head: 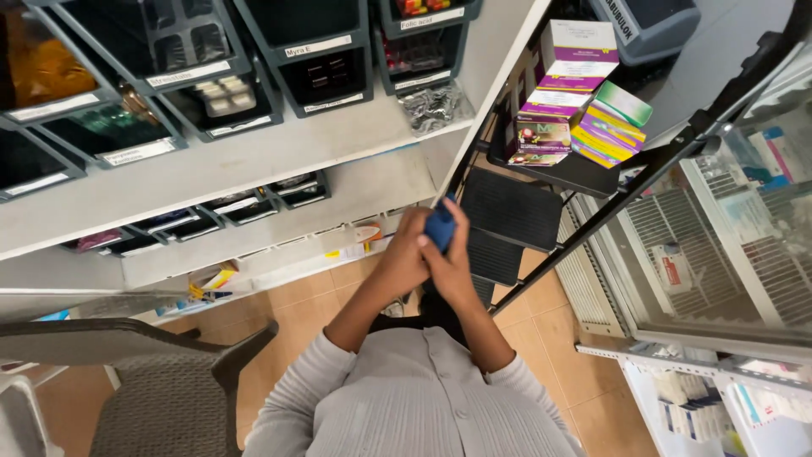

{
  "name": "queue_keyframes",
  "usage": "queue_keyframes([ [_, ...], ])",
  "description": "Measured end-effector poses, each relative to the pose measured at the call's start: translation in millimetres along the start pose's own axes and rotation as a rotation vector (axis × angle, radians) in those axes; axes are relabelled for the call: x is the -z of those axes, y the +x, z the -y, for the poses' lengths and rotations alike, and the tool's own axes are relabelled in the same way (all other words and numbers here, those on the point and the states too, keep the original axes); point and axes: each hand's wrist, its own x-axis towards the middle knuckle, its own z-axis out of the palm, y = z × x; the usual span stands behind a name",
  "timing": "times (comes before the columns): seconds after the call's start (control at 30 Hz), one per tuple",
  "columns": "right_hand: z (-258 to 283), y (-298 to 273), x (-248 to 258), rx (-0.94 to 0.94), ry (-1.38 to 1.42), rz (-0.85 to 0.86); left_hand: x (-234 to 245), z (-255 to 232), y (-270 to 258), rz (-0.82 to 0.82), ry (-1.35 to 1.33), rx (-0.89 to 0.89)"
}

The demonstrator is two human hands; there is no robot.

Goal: Cleaning various medication boxes with a cloth and organizing them on a shelf.

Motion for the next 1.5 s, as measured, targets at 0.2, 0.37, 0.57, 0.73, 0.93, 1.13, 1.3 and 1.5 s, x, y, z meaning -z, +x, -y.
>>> queue_keyframes([
  [0.2, -20, -28, 27, -0.157, -0.02, -0.218, 44, 22, 36, 0.491, -0.283, 0.118],
  [0.37, 2, -43, 53, -0.227, 0.037, -0.283, -9, 182, 73, -0.228, 0.285, 0.177],
  [0.57, 3, -54, 77, -0.231, 0.045, -0.374, -17, 209, 124, -0.684, 0.301, 0.23],
  [0.73, -10, -54, 102, -0.17, 0.016, -0.425, -16, 236, 146, -0.68, 0.391, 0.3],
  [0.93, -6, -44, 114, -0.22, 0.088, -0.46, -8, 200, 117, -0.593, 0.596, 0.311],
  [1.13, -7, -35, 93, -0.253, 0.14, -0.394, 1, 185, 69, -0.633, 0.489, 0.042],
  [1.3, -4, -39, 82, -0.308, 0.187, -0.03, -4, 160, 103, -0.782, 0.256, 0.031],
  [1.5, -8, -29, 98, -0.449, 0.192, -0.072, -19, 150, 101, -0.849, 0.306, 0.117],
])
